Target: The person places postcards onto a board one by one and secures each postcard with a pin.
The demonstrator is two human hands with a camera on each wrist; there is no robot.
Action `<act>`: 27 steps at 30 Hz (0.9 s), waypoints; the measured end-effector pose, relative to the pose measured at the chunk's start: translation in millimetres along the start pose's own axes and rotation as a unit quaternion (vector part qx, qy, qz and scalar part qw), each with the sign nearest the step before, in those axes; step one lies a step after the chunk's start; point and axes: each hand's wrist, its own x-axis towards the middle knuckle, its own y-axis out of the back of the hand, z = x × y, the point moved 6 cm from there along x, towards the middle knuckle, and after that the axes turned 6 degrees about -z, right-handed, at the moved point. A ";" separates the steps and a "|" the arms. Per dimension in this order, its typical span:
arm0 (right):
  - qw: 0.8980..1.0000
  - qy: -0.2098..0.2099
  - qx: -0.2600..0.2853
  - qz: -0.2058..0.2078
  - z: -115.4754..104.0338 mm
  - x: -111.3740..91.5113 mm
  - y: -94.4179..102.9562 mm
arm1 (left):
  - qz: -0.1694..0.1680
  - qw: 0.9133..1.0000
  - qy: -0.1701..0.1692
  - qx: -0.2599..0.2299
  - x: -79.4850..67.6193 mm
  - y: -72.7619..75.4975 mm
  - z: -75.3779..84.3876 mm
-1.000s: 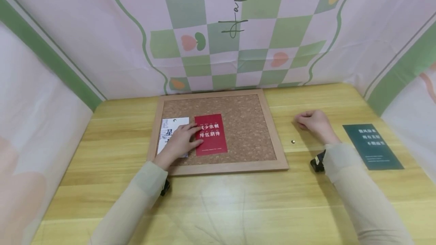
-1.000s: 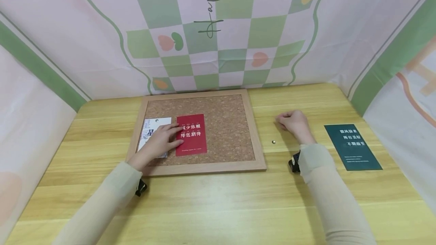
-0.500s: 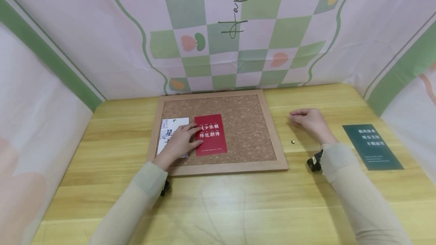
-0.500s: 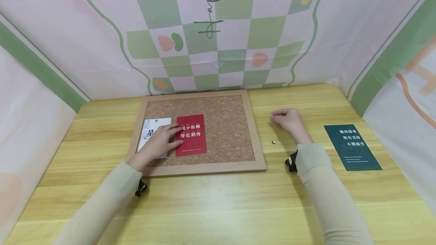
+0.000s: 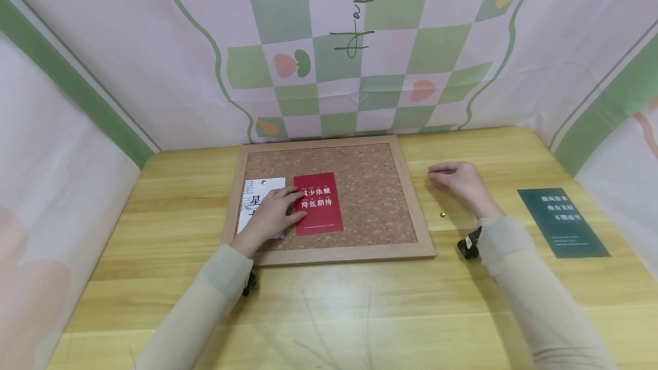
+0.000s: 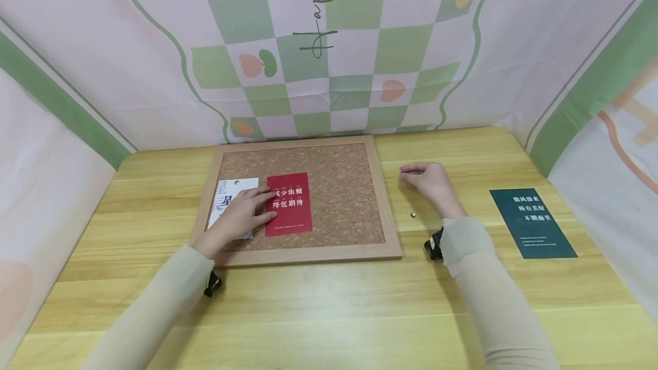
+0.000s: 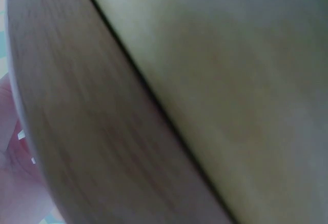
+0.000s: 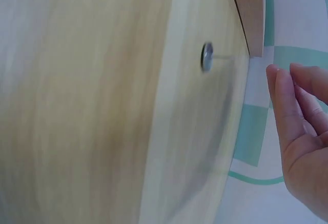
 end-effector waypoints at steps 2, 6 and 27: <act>1.000 0.005 -0.001 0.005 -3.8 0.1 -1.2 | 0.001 1.000 -0.001 0.000 0.1 0.0 0.2; 1.000 0.008 -0.015 0.014 -11.2 0.2 -4.1 | 0.000 1.000 -0.002 0.001 0.2 0.0 0.5; 0.997 0.039 0.068 -0.011 -38.7 10.7 -30.8 | -0.001 1.000 -0.003 0.005 1.1 -0.4 -0.4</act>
